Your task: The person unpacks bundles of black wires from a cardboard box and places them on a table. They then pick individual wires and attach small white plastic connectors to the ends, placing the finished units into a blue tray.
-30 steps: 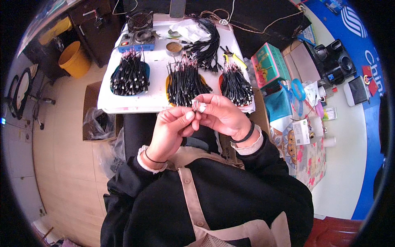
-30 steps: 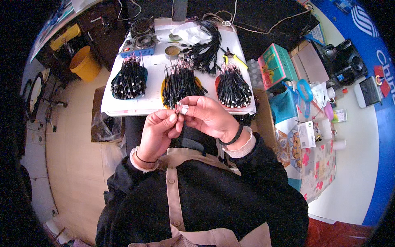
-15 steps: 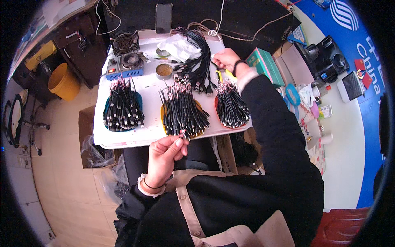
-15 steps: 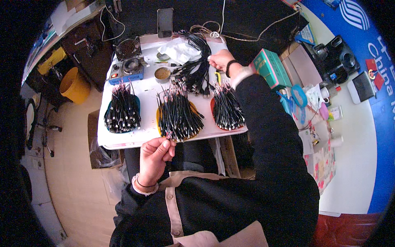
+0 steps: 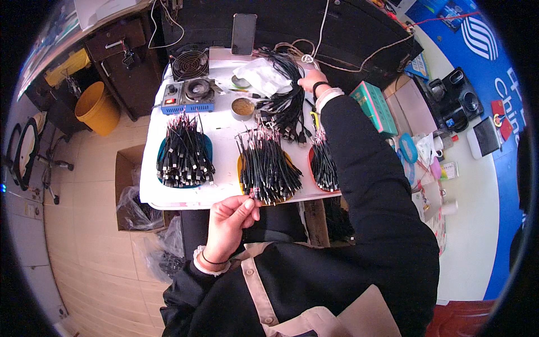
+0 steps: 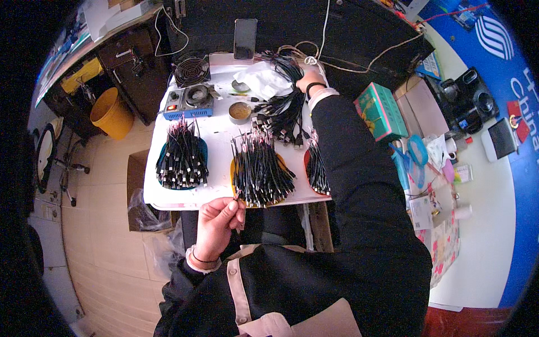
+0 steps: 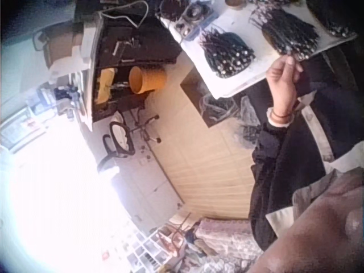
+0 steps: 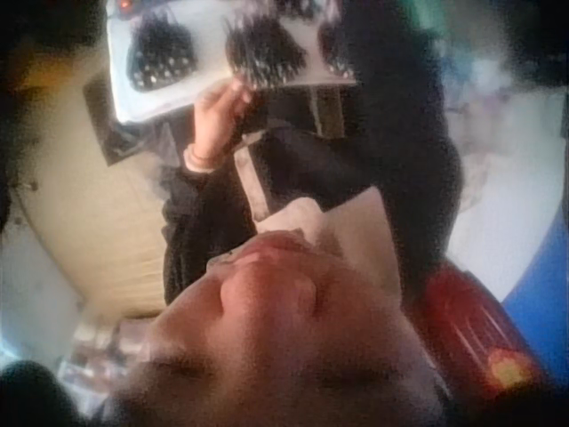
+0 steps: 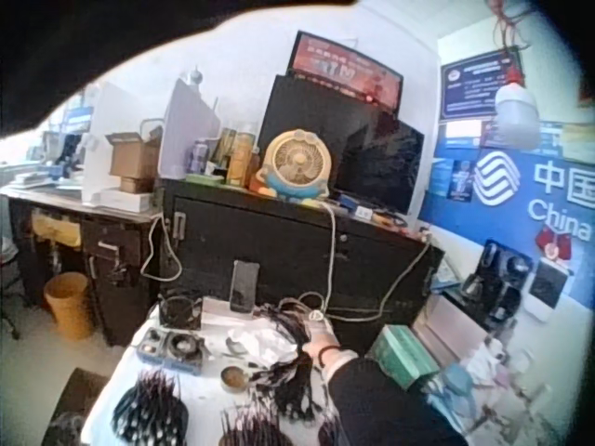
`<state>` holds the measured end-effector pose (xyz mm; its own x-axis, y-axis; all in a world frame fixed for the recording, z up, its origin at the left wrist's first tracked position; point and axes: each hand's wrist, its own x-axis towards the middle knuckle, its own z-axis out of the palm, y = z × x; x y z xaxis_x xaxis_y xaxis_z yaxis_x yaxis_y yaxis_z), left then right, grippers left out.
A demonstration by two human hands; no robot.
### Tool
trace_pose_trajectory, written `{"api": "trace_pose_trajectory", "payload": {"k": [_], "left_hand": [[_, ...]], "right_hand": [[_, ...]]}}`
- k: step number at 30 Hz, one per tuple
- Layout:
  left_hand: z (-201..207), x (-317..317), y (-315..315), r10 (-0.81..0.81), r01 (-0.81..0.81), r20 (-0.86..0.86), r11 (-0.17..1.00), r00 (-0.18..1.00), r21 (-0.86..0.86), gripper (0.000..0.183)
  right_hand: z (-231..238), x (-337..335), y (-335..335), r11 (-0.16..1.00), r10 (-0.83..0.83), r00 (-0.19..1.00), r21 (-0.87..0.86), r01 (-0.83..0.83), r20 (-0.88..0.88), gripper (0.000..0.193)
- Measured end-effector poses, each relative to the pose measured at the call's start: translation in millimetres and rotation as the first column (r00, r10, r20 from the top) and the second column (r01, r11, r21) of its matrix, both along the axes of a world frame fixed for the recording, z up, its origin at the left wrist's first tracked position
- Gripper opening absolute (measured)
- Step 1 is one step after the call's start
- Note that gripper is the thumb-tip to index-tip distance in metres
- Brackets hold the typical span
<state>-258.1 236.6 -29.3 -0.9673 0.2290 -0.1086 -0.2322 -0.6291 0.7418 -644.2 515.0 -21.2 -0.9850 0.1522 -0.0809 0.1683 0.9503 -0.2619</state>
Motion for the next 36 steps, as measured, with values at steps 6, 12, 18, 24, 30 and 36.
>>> {"api": "trace_pose_trajectory", "payload": {"k": [6, 12, 18, 24, 30, 36], "left_hand": [[9, 9, 4, 0.017, -0.017, -0.052, 1.000, 0.998, 0.003, 0.017], [35, 16, -2, 0.114, -0.118, -0.097, 0.992, 0.989, -0.042, 0.018], [75, 1, -17, 0.109, -0.074, -0.218, 0.984, 0.970, 0.159, 0.018], [109, -13, -45, 0.293, -0.242, -0.249, 0.946, 0.923, 0.214, 0.018], [96, 27, -43, 0.372, -0.333, -0.512, 0.927, 0.774, 0.171, 0.015], [76, 64, -25, 0.182, -0.216, -0.695, 0.976, 0.695, 0.040, 0.020]], "right_hand": [[54, 8, 21, 0.933, 0.111, 0.931, -0.287, -0.218, -0.348, 0.031], [148, 76, -8, 0.803, 0.131, 0.728, -0.359, -0.476, -0.673, 0.025], [152, 274, -80, 0.547, 0.406, 0.491, -0.226, -0.806, -0.771, 0.015], [58, 427, -140, 0.411, 0.684, 0.441, -0.193, -0.891, -0.581, 0.016], [27, 412, -132, 0.276, 0.849, 0.401, -0.359, -0.891, -0.343, 0.018], [80, 368, -118, -0.151, 0.477, 0.778, -0.910, -0.385, -0.408, 0.025]]}}
